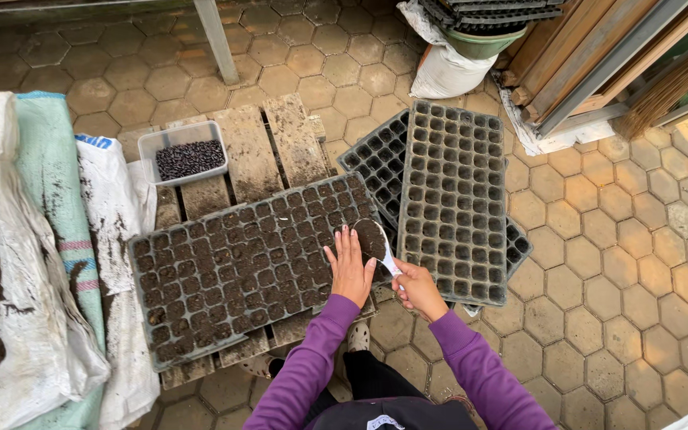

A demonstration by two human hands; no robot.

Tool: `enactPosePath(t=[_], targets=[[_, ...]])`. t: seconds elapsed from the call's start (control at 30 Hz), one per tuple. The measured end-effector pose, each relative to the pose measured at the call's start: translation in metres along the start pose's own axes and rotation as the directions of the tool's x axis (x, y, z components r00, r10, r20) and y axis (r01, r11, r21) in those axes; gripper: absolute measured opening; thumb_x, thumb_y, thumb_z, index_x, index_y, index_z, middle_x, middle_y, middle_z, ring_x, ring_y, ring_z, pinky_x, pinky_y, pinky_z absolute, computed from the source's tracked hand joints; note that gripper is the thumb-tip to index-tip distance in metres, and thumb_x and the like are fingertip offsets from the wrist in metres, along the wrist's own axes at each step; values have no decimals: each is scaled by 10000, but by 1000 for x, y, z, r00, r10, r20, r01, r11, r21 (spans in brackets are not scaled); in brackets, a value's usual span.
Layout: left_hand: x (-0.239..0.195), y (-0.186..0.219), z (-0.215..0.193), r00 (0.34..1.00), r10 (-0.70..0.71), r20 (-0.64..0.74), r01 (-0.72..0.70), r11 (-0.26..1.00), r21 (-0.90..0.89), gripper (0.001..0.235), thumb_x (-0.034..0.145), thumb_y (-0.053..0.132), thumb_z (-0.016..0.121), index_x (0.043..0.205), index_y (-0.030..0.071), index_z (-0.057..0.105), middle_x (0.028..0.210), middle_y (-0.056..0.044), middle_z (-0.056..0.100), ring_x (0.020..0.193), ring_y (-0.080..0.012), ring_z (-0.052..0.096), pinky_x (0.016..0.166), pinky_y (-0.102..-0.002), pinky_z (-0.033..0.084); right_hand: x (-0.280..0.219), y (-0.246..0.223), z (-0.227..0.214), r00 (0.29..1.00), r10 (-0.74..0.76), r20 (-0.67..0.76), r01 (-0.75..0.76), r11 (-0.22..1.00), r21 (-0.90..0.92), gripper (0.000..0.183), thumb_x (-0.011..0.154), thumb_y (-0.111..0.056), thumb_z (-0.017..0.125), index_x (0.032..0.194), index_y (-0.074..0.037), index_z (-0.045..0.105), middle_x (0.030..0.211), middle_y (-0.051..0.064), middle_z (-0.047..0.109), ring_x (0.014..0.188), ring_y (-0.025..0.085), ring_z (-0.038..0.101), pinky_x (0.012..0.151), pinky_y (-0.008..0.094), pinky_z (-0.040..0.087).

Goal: The person fills seedling tray cells with soil using a plastic spoon and then places seeds into the cells. The person scoops soil from a large pile on a sack and distributes it into the cells of a multi-cell tray. After filling the tray, the person picks up a container of seeds and places them into the soil-filled cells one by one.

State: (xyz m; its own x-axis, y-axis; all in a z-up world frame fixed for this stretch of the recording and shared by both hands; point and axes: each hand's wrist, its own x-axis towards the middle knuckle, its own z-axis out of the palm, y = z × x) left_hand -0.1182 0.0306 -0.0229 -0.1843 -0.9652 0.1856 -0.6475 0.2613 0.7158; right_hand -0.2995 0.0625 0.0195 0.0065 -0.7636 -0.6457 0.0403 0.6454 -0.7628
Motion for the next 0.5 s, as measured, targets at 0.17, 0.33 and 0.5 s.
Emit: enactPosePath(t=[0.17, 0.33, 0.5], targets=[[-10, 10, 27, 997, -50, 63, 44, 995, 94, 749, 1008, 320, 547, 1568, -61, 227, 1675, -246, 135, 1566, -414, 79, 1224, -624, 6, 22, 19, -44, 999, -6, -51, -3, 986, -169, 619, 919, -7, 469, 1504, -190, 555, 698, -17, 567, 493, 61, 413, 391, 238, 342], [-25, 7, 41, 995, -84, 46, 75, 984, 164, 733, 1001, 288, 555, 1569, -62, 253, 1672, -246, 162, 1565, -414, 86, 1220, -629, 6, 45, 32, -67, 987, -156, -31, 134, 924, -357, 600, 923, -24, 487, 1498, -180, 559, 676, -15, 594, 509, 74, 476, 442, 249, 406], [-35, 13, 43, 988, -118, 100, 95, 973, 212, 735, 983, 295, 576, 1562, -38, 269, 1668, -236, 170, 1563, -405, 90, 1225, -627, 10, 40, 36, -72, 982, -188, -9, 165, 886, -434, 577, 925, -37, 488, 1474, -187, 584, 677, -8, 604, 533, 80, 500, 497, 268, 428]])
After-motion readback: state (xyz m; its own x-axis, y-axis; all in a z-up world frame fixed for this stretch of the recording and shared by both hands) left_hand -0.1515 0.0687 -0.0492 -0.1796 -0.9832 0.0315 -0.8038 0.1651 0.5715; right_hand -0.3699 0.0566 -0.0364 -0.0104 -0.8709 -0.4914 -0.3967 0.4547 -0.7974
